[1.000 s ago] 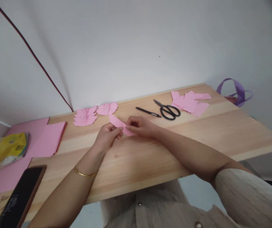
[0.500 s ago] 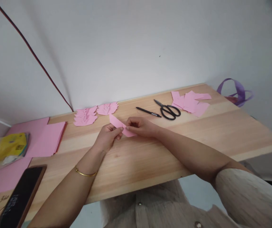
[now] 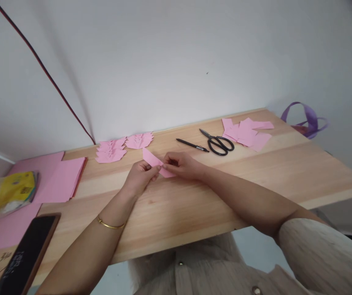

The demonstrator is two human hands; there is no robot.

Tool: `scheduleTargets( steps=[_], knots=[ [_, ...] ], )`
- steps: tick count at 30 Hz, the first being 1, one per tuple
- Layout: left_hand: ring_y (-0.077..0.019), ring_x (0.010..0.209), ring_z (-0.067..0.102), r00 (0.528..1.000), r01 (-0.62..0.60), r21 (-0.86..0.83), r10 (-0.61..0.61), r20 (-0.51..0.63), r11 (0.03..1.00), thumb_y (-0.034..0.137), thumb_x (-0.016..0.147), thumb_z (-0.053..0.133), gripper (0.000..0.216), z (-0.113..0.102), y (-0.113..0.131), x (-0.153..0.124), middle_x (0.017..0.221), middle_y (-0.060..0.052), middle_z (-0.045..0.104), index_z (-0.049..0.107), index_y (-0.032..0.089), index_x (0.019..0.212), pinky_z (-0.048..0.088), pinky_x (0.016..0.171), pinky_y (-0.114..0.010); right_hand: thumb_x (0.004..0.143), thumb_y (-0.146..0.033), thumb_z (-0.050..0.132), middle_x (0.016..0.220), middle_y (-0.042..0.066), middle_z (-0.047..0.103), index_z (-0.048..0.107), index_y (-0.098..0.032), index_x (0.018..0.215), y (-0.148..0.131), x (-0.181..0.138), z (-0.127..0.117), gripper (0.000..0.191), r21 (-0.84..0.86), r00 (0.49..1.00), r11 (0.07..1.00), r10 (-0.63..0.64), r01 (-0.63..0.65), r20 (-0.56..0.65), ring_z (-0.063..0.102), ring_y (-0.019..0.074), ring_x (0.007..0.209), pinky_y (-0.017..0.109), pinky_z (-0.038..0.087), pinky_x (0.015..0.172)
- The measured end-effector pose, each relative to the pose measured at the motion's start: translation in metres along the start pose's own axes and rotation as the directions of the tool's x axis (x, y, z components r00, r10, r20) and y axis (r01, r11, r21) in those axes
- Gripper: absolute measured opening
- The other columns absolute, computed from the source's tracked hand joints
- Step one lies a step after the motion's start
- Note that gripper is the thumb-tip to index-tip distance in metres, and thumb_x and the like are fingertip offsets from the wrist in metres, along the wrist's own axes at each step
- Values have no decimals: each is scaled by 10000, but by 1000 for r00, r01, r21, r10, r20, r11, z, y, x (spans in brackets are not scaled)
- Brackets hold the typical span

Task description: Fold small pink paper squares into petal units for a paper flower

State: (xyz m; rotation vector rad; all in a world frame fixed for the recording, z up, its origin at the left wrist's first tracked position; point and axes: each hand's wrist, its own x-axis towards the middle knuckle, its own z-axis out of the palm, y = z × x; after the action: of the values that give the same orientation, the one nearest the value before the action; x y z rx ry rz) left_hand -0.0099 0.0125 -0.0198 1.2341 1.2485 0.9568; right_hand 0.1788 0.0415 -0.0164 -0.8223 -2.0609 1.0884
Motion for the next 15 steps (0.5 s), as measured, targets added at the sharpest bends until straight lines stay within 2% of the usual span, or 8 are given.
scheduleTargets(
  steps=[7,15],
  knots=[
    [-68,474,452,1000,17,-33,-17,15,999,341,670,712,247,0,1,1,565,6,560,620,117,715,324,475,-205,848,-362,512,682,-25,473,527,-148,761,1,0,-6,231,64,997,998,12,-17,80,416,86,617,216,325,565],
    [-63,462,435,999,13,-44,-11,46,999,337,675,710,240,-1,3,0,530,15,540,605,120,677,298,469,-202,853,-342,483,706,-16,494,543,-149,777,-1,0,-6,215,96,996,994,49,-56,75,420,90,625,219,332,571]
  ],
)
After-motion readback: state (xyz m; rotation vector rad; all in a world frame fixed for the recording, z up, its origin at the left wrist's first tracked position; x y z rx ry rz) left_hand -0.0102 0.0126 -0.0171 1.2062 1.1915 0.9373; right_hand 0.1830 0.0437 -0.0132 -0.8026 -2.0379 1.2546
